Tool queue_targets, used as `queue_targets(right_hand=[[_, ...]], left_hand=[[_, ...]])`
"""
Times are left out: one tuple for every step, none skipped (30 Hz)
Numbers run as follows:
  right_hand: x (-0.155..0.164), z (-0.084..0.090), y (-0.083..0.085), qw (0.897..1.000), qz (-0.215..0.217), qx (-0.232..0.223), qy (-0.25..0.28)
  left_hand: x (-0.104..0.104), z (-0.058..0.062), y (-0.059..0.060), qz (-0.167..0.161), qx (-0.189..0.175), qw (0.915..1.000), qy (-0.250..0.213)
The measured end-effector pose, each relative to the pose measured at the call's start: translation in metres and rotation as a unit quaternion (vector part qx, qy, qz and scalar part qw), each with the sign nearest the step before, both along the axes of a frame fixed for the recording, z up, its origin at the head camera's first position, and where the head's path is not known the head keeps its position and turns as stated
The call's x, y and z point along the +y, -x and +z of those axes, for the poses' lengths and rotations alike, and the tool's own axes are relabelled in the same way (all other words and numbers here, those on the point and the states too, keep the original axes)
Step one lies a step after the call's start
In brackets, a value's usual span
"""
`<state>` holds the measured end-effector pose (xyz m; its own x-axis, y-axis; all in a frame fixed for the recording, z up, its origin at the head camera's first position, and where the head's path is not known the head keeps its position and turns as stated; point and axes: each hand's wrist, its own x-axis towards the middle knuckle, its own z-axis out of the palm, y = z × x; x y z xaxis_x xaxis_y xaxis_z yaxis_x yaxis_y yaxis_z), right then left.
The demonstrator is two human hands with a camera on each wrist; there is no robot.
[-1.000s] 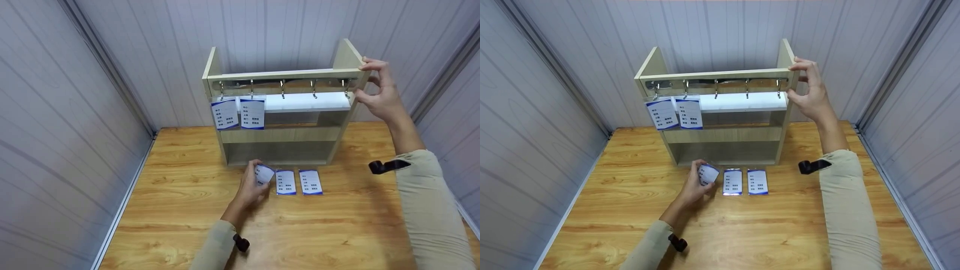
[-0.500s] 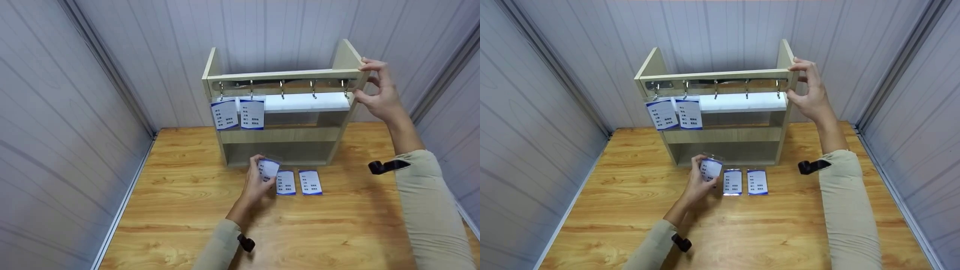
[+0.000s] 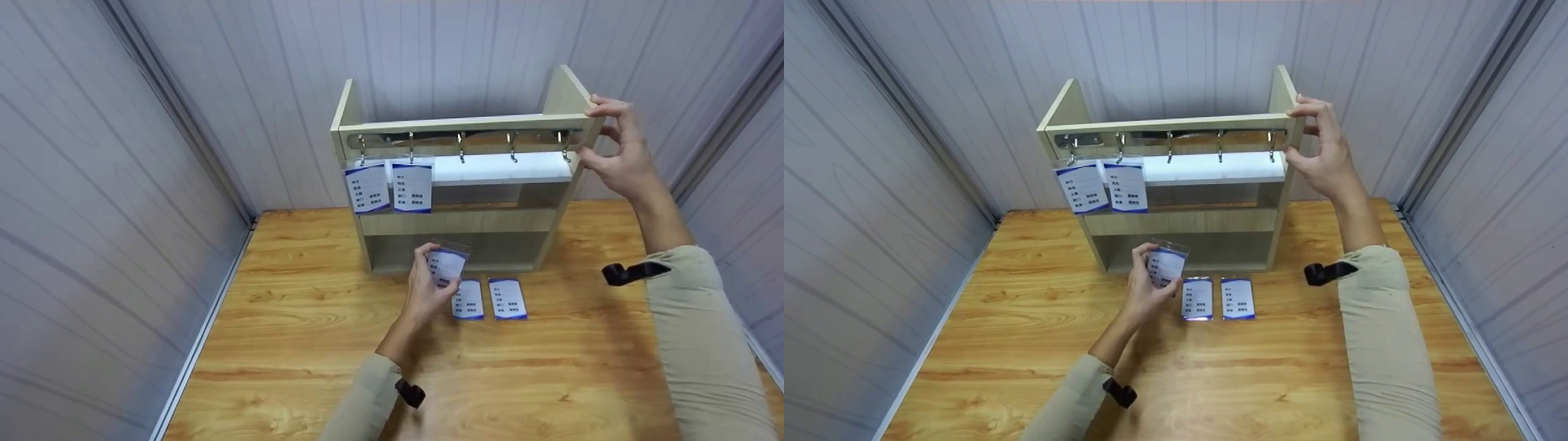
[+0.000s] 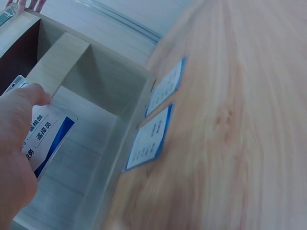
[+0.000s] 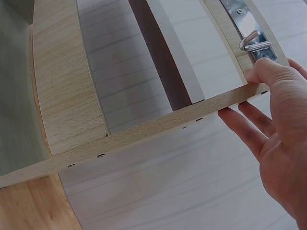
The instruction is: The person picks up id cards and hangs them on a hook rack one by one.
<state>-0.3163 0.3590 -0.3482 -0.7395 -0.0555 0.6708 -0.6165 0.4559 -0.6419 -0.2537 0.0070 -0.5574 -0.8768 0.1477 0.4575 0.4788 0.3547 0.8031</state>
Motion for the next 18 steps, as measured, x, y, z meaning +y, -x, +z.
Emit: queue_targets(right_hand=[[0.000,0.000,0.000,1.000,0.000,0.000,0.000],[0.000,0.000,0.000,1.000,0.000,0.000,0.002],[0.000,0.000,0.000,1.000,0.000,0.000,0.003],[0.000,0.000,0.000,1.000,0.000,0.001,0.004],[0.000,0.000,0.000,1.000,-0.001,0.001,0.004],[0.000,0.000,0.000,1.000,-0.001,0.002,0.005],[0.000,0.000,0.001,1.000,-0.001,0.003,0.008],[0.000,0.000,0.001,1.000,0.001,0.003,0.012],[0.000,-0.001,0.001,1.000,0.003,0.003,0.014],[0.000,-0.001,0.001,1.000,0.004,0.002,0.017],[0.000,-0.001,0.001,1.000,0.005,0.002,0.019],[0.000,-0.001,0.001,1.000,0.007,0.003,0.020],[0.000,-0.001,0.001,1.000,0.007,0.002,0.020],[0.000,-0.001,0.001,1.000,0.008,0.002,0.020],[0.000,-0.001,0.001,1.000,0.007,0.002,0.018],[0.000,-0.001,0.001,1.000,0.006,0.002,0.017],[0.000,-0.002,0.001,1.000,0.006,0.002,0.017],[0.000,-0.002,0.001,1.000,0.006,0.001,0.017]], left_hand=[[0.001,0.001,0.001,0.001,0.007,1.0000,-0.002],[0.002,0.002,0.001,0.002,0.013,0.9999,-0.004],[0.003,0.004,0.002,0.004,0.019,0.9998,-0.007],[0.004,0.006,0.002,0.004,0.024,0.9996,-0.011],[0.005,0.008,0.002,0.006,0.031,0.9994,-0.015],[0.007,0.010,0.002,0.007,0.038,0.9991,-0.018],[0.008,0.012,0.003,0.007,0.047,0.9987,-0.020],[0.009,0.015,0.003,0.008,0.055,0.9982,-0.022],[0.010,0.017,0.003,0.008,0.063,0.9977,-0.024],[0.011,0.020,0.002,0.008,0.070,0.9972,-0.025],[0.012,0.022,0.002,0.009,0.077,0.9967,-0.025],[0.013,0.024,0.002,0.009,0.082,0.9963,-0.025],[0.014,0.026,0.002,0.008,0.086,0.9960,-0.026],[0.015,0.028,0.002,0.008,0.087,0.9958,-0.027],[0.016,0.030,0.002,0.008,0.087,0.9958,-0.029],[0.016,0.032,0.002,0.007,0.085,0.9958,-0.032],[0.017,0.034,0.002,0.006,0.084,0.9958,-0.035],[0.017,0.037,0.002,0.004,0.082,0.9959,-0.039]])
